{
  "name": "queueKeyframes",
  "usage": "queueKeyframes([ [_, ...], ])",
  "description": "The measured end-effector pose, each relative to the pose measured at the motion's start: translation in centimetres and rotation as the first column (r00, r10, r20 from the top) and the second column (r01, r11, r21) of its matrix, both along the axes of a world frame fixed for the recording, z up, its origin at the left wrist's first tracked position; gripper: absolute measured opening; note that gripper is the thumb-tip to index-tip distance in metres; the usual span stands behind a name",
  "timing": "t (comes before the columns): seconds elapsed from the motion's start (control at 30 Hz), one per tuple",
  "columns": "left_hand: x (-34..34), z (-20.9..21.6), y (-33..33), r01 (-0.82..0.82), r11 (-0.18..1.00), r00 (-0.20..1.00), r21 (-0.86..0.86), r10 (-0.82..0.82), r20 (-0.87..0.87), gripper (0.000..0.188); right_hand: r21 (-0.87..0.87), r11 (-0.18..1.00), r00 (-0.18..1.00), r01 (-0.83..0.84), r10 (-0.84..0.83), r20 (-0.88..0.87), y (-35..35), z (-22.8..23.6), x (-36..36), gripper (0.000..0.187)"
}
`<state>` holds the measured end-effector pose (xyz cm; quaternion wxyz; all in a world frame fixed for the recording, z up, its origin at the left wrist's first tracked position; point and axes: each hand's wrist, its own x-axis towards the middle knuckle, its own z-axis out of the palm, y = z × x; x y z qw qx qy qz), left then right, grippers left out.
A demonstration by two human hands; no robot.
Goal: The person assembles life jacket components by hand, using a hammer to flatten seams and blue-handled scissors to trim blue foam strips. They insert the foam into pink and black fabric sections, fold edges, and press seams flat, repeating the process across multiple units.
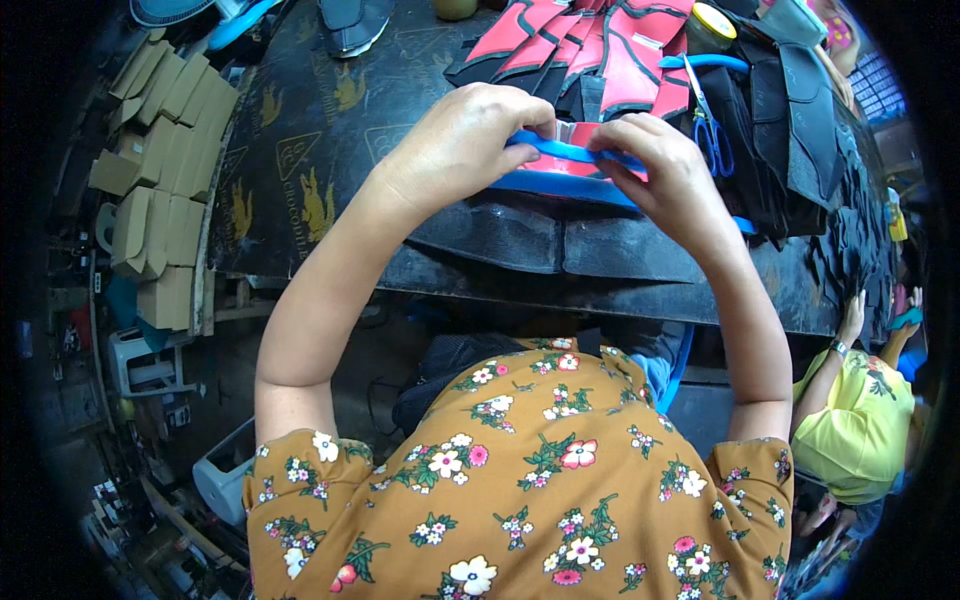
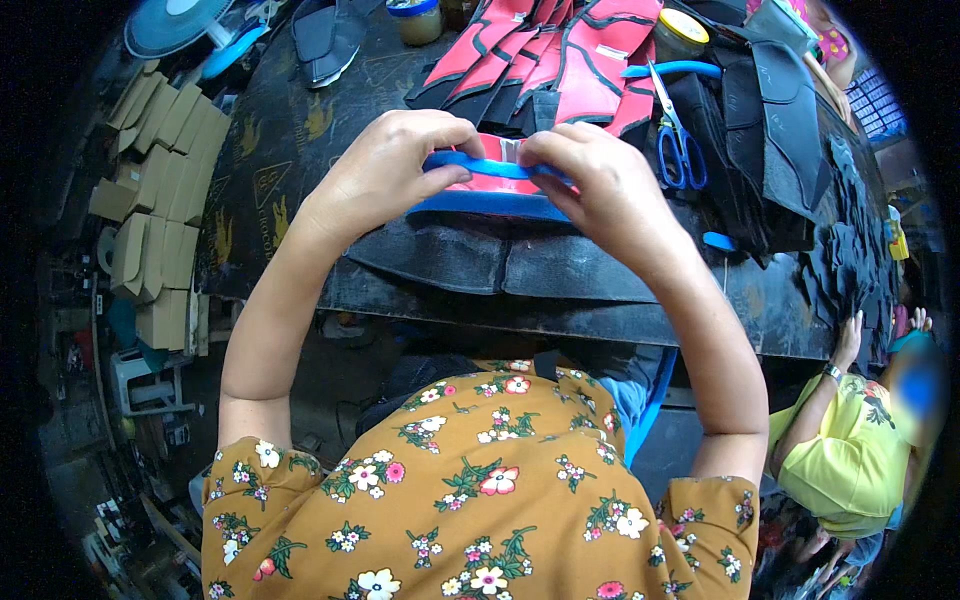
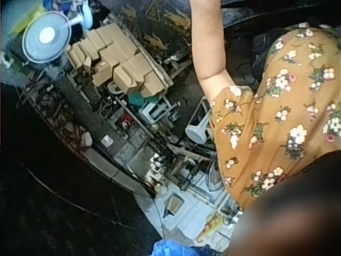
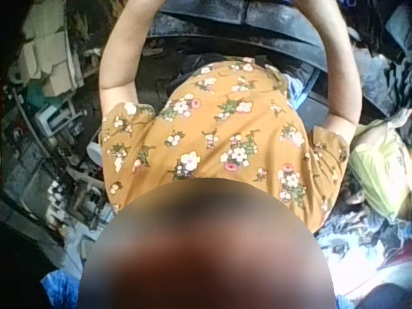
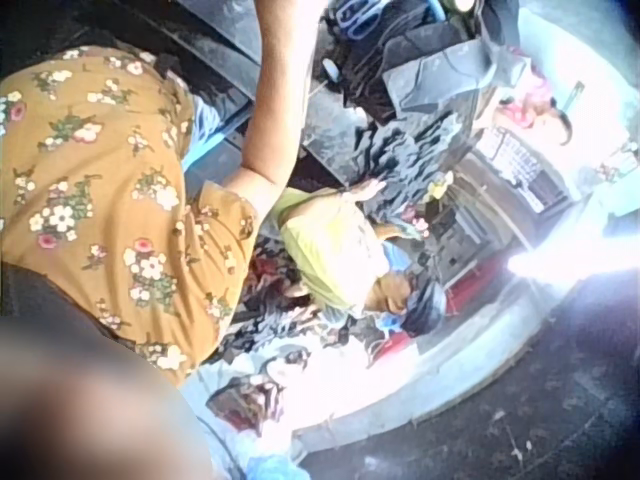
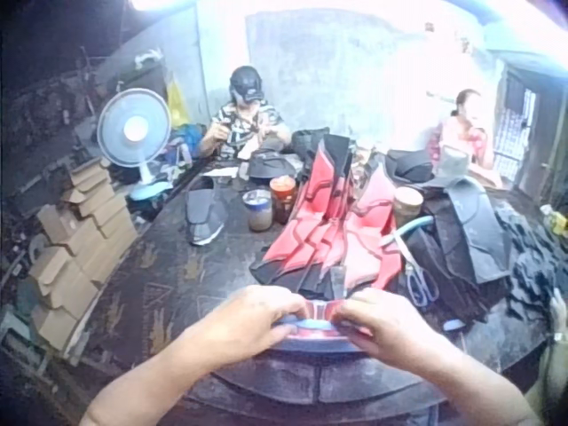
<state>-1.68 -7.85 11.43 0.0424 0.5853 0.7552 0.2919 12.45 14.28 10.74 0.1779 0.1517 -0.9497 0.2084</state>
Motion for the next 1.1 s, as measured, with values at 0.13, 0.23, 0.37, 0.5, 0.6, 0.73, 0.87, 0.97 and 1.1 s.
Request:
queueKeyframes([
  [0.13,0.4,-2.5,0.1,-0.008,1.0,0.967,0.027,0.014,-0.253,0.016,0.089,0.996,1.0,-0.012,0.014,-0.023,-0.6,-2.5,0.0,0.027],
  [0.23,1.3,-4.6,-0.2,-0.019,0.999,0.976,0.034,0.026,-0.215,0.021,0.056,0.998,0.999,0.008,-0.006,-0.04,-0.8,-3.9,0.5,0.026],
  [0.37,2.0,-5.9,-0.8,-0.031,0.996,0.962,0.084,0.053,-0.269,0.036,0.002,1.0,0.996,0.002,-0.002,-0.089,-0.5,-4.8,1.0,0.024],
  [0.5,3.7,-6.3,-0.4,-0.132,0.987,0.861,0.091,0.16,-0.483,0.035,0.01,1.0,0.998,-0.013,0.014,-0.066,-0.2,-4.5,1.0,0.025],
  [0.6,5.7,-7.2,0.4,-0.227,0.972,0.806,-0.066,0.15,-0.572,0.036,0.094,0.996,1.0,0.012,-0.012,0.009,-0.7,-4.3,0.8,0.021],
  [0.73,7.1,-7.9,0.9,-0.28,0.959,0.743,-0.036,0.193,-0.64,0.042,0.32,0.936,0.989,0.146,-0.151,-0.009,-2.4,-4.6,1.1,0.015],
  [0.87,7.9,-8.4,1.3,-0.271,0.958,0.714,-0.095,0.133,-0.688,0.047,0.388,0.885,0.966,0.257,-0.237,-0.101,-4.5,-5.6,2.1,0.021],
  [0.97,7.3,-9.2,1.0,-0.225,0.974,0.82,-0.02,0.178,-0.544,0.05,0.347,0.881,0.945,0.322,-0.324,-0.055,-5.6,-6.2,3.0,0.036],
  [1.1,6.4,-10.3,-0.1,-0.183,0.983,0.89,0.018,0.173,-0.423,0.051,0.338,0.892,0.936,0.299,-0.344,0.079,-7.1,-7.0,4.0,0.052],
])
